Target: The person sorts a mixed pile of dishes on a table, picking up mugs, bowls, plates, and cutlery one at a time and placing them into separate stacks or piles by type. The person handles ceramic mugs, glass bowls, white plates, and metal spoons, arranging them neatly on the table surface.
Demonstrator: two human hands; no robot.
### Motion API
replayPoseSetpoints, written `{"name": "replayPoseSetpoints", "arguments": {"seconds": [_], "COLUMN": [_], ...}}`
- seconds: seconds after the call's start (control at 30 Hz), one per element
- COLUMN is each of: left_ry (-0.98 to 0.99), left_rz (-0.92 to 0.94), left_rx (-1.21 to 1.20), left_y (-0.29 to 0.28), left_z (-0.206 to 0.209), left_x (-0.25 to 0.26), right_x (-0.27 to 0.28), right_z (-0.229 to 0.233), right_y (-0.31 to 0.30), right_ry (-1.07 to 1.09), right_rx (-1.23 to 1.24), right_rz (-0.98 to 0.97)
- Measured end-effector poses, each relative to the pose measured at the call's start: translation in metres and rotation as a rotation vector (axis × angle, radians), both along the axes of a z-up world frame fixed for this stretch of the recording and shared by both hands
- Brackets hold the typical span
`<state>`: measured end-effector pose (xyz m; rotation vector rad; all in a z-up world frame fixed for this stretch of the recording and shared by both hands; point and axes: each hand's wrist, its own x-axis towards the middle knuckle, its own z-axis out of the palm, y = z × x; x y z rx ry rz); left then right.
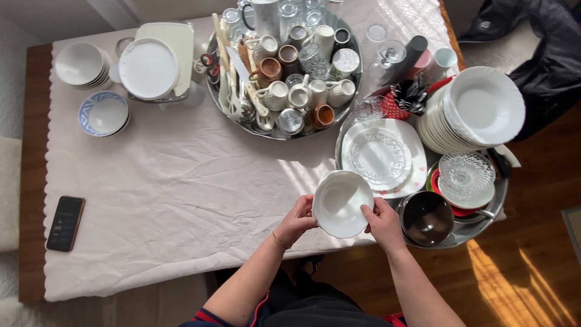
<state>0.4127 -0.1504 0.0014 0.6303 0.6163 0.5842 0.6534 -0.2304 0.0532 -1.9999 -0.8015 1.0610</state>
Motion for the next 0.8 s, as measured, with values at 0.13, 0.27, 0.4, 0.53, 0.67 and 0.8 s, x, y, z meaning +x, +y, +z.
{"name": "replayPoseSetpoints", "arguments": {"seconds": [0.13, 0.27, 0.4, 0.53, 0.67, 0.8], "left_ry": [0.006, -0.062, -0.148, -0.146, -0.111, -0.093], "left_rz": [0.130, 0.303, 0.438, 0.505, 0.587, 0.702], "left_rx": [-0.015, -0.077, -0.105, -0.084, -0.041, -0.030], "left_y": [0.009, 0.021, 0.043, 0.074, 0.107, 0.132], "left_z": [-0.015, -0.041, -0.055, -0.050, -0.043, -0.049], "left_x": [-0.056, -0.109, -0.167, -0.228, -0.299, -0.372], "right_x": [-0.044, -0.096, -0.162, -0.226, -0.296, -0.366], "right_z": [-0.012, -0.009, 0.009, 0.007, -0.016, -0.033], "right_y": [0.039, 0.082, 0.128, 0.173, 0.217, 0.264], "right_ry": [-0.021, -0.092, -0.227, -0.234, -0.273, -0.301], "right_rx": [0.005, 0.048, 0.149, 0.190, 0.203, 0.105], "right_rz": [0.100, 0.217, 0.346, 0.409, 0.469, 0.600]}}
